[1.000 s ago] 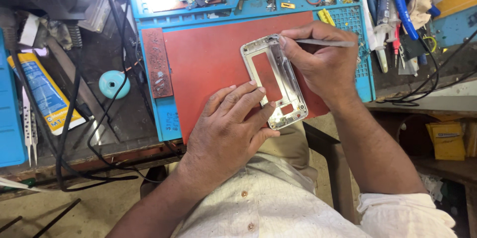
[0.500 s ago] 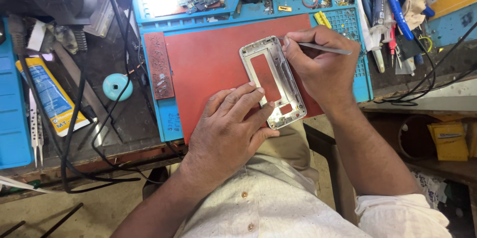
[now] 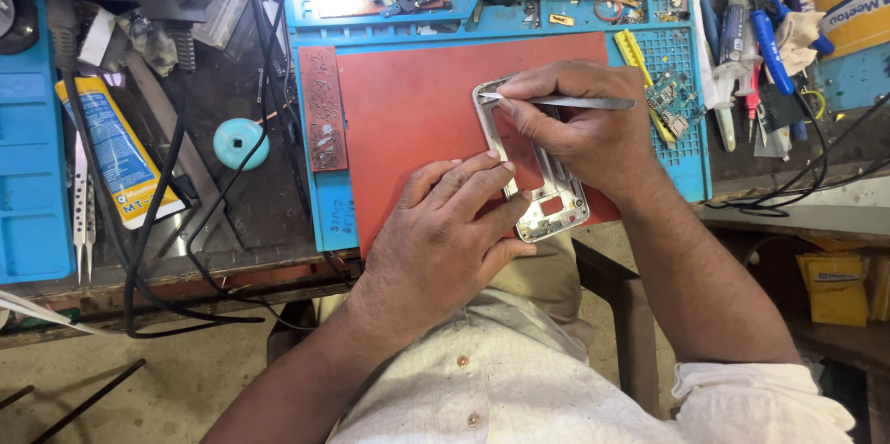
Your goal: The person holds a white smartphone frame and uses a metal pick to scrape and clean residue from the inner edges and corners. They rotate the frame to access different areas and continue scraping along the perimeter.
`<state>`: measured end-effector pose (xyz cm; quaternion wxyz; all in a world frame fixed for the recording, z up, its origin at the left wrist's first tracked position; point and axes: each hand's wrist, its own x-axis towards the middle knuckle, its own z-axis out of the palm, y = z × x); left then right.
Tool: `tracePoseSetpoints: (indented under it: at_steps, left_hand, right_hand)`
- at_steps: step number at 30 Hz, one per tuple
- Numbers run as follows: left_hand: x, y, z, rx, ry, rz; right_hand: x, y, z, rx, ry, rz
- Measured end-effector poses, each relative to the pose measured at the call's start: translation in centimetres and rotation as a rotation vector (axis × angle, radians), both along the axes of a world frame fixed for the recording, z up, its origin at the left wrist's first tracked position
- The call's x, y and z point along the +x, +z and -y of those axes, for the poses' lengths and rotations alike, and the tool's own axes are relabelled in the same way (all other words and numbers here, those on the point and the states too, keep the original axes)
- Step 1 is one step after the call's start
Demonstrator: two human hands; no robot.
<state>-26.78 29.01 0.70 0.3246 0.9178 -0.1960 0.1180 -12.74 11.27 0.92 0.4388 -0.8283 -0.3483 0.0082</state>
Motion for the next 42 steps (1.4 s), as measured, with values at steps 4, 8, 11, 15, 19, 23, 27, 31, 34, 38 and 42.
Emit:
tracePoseSetpoints:
  at_steps: [4,8,11,15,19,23,27,31,34,38,42]
  left_hand:
    - [0.3,-0.1,-0.4,0.001,-0.004,-0.003]
    - [0.2,-0.1,-0.4,0.025,-0.005,-0.006]
    - [0.3,-0.1,-0.6,0.034,-0.004,0.002]
    - [0.5,-0.5,-0.7,0.033,-0.004,0.002]
    - [0.4,-0.3,0.0,0.042,0.009,0.026]
    - [0.5,0.2,0.9,0.044,0.011,0.019]
    - [0.8,0.9,1.9,0.043,0.009,0.001]
    - [1.0,1.4,3.0,0.055,0.012,-0.011]
    - [1.0,1.2,3.5,0.055,0.004,-0.042]
    - [1.0,1.1,4.5,0.07,0.008,-0.049]
    - [0.6,1.3,5.0,0.066,0.016,-0.059]
  right_hand:
    - [0.3,-0.1,-0.5,0.003,-0.006,-0.036]
    - [0.4,-0.2,-0.7,0.0,0.011,-0.025]
    - [0.4,-0.3,-0.9,0.005,0.011,-0.01]
    - [0.5,-0.6,-1.3,0.001,-0.033,0.012]
    - [0.3,-0.4,-0.9,-0.006,-0.082,0.047]
    - [0.0,-0.1,0.0,0.03,-0.133,-0.01]
    - [0.2,0.2,1.3,0.033,-0.188,0.008]
    - [0.7,0.4,3.4,0.086,-0.261,-0.028]
    - [0.8,0.0,4.5,0.162,-0.257,-0.068]
    - [0.5,-0.4,5.4,0.133,-0.303,-0.067]
    - [0.1,-0.2,5.7,0.105,-0.313,0.01]
